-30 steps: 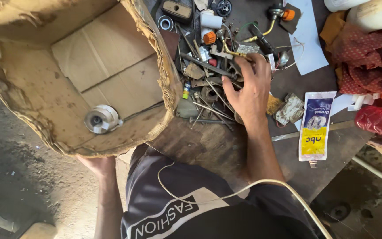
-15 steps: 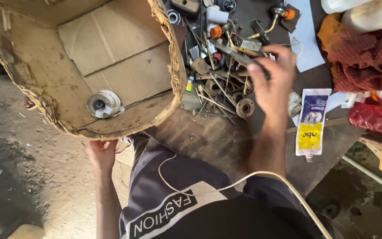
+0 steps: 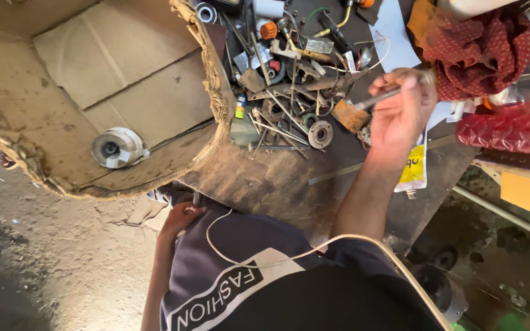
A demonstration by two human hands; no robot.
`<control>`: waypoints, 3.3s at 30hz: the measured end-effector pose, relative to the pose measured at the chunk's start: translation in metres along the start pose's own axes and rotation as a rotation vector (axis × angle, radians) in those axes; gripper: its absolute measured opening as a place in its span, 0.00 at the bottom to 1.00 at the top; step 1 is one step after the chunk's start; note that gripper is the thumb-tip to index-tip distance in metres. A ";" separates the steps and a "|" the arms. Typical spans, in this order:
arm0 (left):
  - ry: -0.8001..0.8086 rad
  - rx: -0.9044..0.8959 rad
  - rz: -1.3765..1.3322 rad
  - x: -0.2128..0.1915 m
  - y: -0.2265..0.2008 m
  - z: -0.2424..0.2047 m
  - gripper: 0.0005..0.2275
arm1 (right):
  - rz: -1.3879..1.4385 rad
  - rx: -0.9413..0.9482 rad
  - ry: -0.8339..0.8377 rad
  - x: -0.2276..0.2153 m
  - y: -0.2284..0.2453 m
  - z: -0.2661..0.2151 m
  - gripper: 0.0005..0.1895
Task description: The person sorts through a cardboard box and a cluttered workbench, picking up and inspecting various small items. They use shears to cut a roll of tape and then wrap a small cylindrical object with it. The person also handles a small tube and a metal ring, placing items back into the box or on the bench.
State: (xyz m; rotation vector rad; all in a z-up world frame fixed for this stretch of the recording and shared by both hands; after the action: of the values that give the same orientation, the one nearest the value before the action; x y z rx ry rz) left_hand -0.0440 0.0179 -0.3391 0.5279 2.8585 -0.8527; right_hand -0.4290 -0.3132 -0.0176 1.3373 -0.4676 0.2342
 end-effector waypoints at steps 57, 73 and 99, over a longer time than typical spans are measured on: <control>-0.864 0.308 0.064 -0.130 -0.048 -0.073 0.10 | -0.710 -0.177 0.807 0.145 0.025 -0.030 0.10; -0.981 1.227 -0.363 -0.125 -0.246 -0.337 0.17 | -0.650 -0.462 1.175 0.262 0.024 -0.196 0.12; -2.318 0.342 0.247 -0.229 0.026 -0.528 0.06 | -0.584 0.261 1.262 0.198 -0.147 -0.176 0.19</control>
State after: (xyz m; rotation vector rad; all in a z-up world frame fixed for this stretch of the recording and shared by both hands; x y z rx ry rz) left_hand 0.1749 0.2597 0.1354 -0.1878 0.5310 -0.8055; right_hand -0.1579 -0.1957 -0.0845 1.2509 1.0240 0.5906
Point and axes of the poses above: each hand's wrist, its own z-axis towards the middle knuckle, its own x-axis out of the palm, y = z × x, the point moved 4 cm from there along z, towards the middle knuckle, and after that the axes turned 3 degrees about -x, right-handed, at the moved point
